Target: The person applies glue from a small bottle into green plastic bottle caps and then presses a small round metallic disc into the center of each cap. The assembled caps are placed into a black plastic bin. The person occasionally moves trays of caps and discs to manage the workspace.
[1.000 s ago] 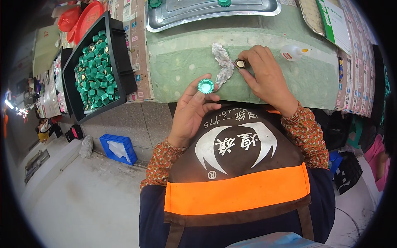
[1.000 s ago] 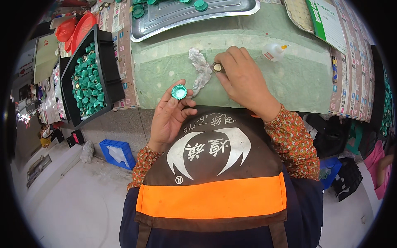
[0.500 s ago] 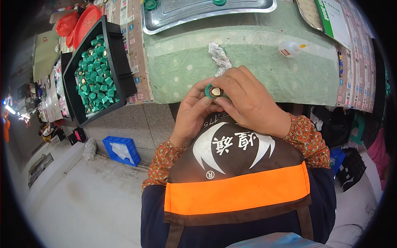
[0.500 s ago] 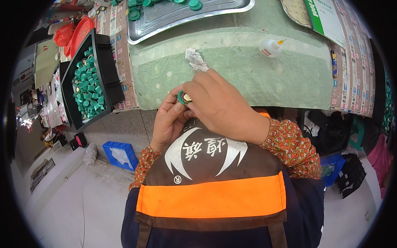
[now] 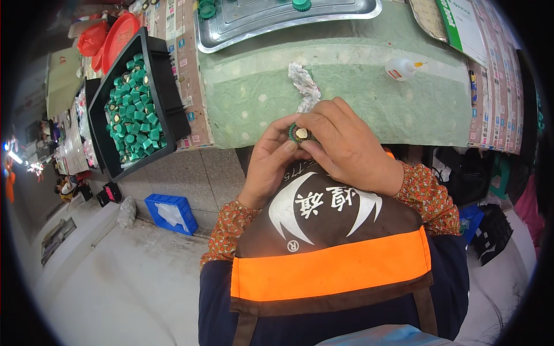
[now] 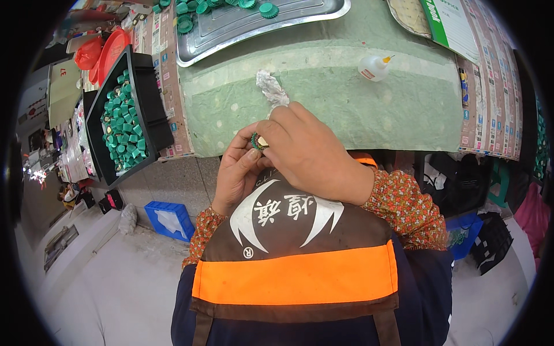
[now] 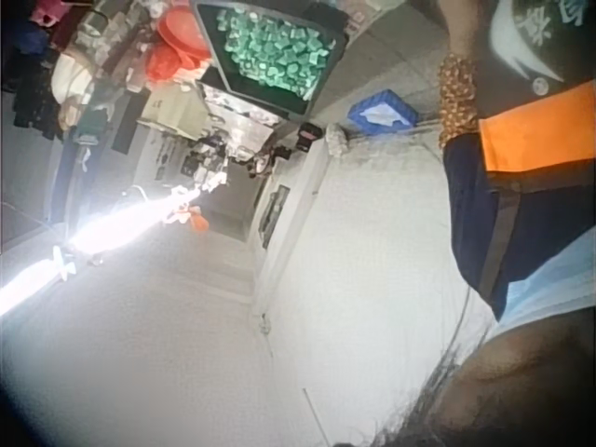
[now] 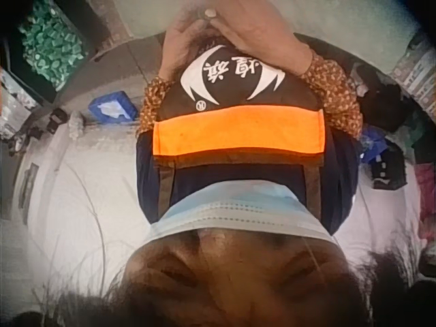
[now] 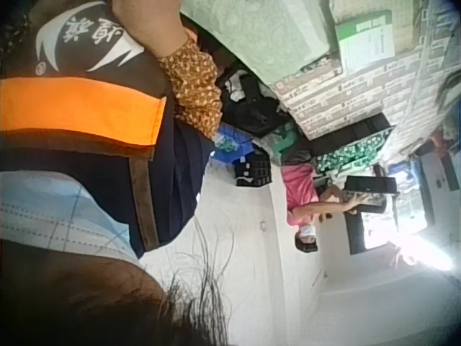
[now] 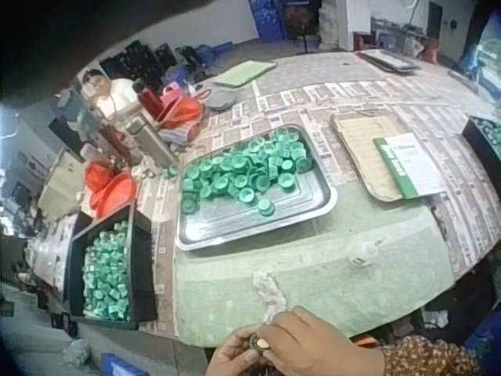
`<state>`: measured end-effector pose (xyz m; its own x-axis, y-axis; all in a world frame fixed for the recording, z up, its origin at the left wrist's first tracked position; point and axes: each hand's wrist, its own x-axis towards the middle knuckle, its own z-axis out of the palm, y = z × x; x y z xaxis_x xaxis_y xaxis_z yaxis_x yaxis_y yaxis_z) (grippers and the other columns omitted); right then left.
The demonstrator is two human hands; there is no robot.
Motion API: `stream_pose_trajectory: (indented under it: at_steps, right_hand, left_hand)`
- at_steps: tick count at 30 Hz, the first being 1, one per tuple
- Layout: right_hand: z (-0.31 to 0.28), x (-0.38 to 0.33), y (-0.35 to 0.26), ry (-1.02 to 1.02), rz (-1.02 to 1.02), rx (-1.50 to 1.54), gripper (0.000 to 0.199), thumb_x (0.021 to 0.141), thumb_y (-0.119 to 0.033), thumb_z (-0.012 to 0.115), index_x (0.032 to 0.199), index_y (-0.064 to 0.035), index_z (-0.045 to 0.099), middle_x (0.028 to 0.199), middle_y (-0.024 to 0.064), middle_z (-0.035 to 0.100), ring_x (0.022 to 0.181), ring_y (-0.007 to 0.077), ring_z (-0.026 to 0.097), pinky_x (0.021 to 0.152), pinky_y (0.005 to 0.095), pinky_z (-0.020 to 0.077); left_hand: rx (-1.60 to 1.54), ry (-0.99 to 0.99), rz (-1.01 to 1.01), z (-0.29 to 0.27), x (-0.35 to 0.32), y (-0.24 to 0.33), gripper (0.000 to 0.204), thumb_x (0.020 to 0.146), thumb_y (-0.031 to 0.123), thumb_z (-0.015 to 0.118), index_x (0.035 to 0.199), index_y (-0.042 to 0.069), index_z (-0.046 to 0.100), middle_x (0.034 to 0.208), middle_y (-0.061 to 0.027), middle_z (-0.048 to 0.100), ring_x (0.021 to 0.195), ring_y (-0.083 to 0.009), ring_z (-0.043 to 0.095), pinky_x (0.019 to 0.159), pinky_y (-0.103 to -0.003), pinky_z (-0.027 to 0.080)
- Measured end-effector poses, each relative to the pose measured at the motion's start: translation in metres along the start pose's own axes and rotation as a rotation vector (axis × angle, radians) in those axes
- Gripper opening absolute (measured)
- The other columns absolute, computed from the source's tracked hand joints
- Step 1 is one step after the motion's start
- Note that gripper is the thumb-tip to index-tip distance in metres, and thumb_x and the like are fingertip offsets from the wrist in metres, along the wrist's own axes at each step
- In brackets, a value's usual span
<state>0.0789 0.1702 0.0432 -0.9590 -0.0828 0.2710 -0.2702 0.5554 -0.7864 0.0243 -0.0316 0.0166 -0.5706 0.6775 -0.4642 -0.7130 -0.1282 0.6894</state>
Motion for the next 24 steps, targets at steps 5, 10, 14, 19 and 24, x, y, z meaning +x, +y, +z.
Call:
stream_pose_trajectory:
  at_steps: [5, 10, 14, 19, 24]
  right_hand:
    - [-0.001, -0.001, -0.002, 0.005, -0.02, -0.004, 0.046, 0.078, -0.001, 0.074, 0.121, -0.0011, 0.057, 0.105, 0.0159, 0.055, 0.092, 0.0356, 0.054, 0.081, 0.0434, 0.0483]
    - [0.006, -0.004, 0.004, 0.038, -0.129, -0.048, 0.032, 0.079, -0.011, 0.069, 0.107, 0.0021, 0.06, 0.095, 0.0173, 0.057, 0.09, 0.0371, 0.057, 0.081, 0.0444, 0.0478]
    - [0.005, -0.007, 0.017, -0.066, -0.132, -0.046, 0.025, 0.075, -0.01, 0.07, 0.095, 0.0021, 0.061, 0.097, 0.0179, 0.06, 0.092, 0.0382, 0.058, 0.082, 0.0461, 0.0484]
    - [0.003, -0.022, 0.022, 0.171, -0.183, -0.168, 0.034, 0.072, -0.016, 0.071, 0.1, -0.0006, 0.06, 0.098, 0.0123, 0.057, 0.096, 0.0314, 0.056, 0.082, 0.0404, 0.0489]
    - [-0.008, -0.032, 0.019, 0.214, -0.21, -0.316, 0.041, 0.071, -0.02, 0.073, 0.105, -0.0006, 0.06, 0.102, 0.0109, 0.057, 0.098, 0.0282, 0.055, 0.081, 0.0377, 0.048]
  left_hand:
    - [-0.004, -0.027, 0.009, 0.0, 0.001, -0.002, 0.05, 0.102, 0.012, 0.059, 0.147, 0.002, 0.042, 0.131, -0.0101, 0.059, 0.115, -0.0173, 0.062, 0.097, -0.033, 0.055]
    - [0.068, 0.023, -0.035, 0.003, 0.0, 0.0, 0.047, 0.103, 0.011, 0.057, 0.147, 0.003, 0.043, 0.13, -0.0108, 0.061, 0.111, -0.0182, 0.065, 0.095, -0.035, 0.055]
    - [0.265, 0.075, -0.017, 0.005, 0.007, 0.0, 0.047, 0.1, 0.01, 0.057, 0.144, 0.0, 0.046, 0.134, -0.0136, 0.059, 0.122, -0.0214, 0.06, 0.1, -0.033, 0.052]
    - [0.117, -0.061, 0.04, 0.004, 0.02, -0.011, 0.044, 0.102, 0.018, 0.063, 0.139, 0.001, 0.045, 0.119, -0.0138, 0.064, 0.101, -0.0242, 0.07, 0.084, -0.038, 0.062]
    - [0.254, -0.06, -0.148, 0.008, 0.025, 0.005, 0.052, 0.101, 0.023, 0.066, 0.146, 0.011, 0.046, 0.131, -0.0147, 0.061, 0.113, -0.0288, 0.066, 0.091, -0.041, 0.058]
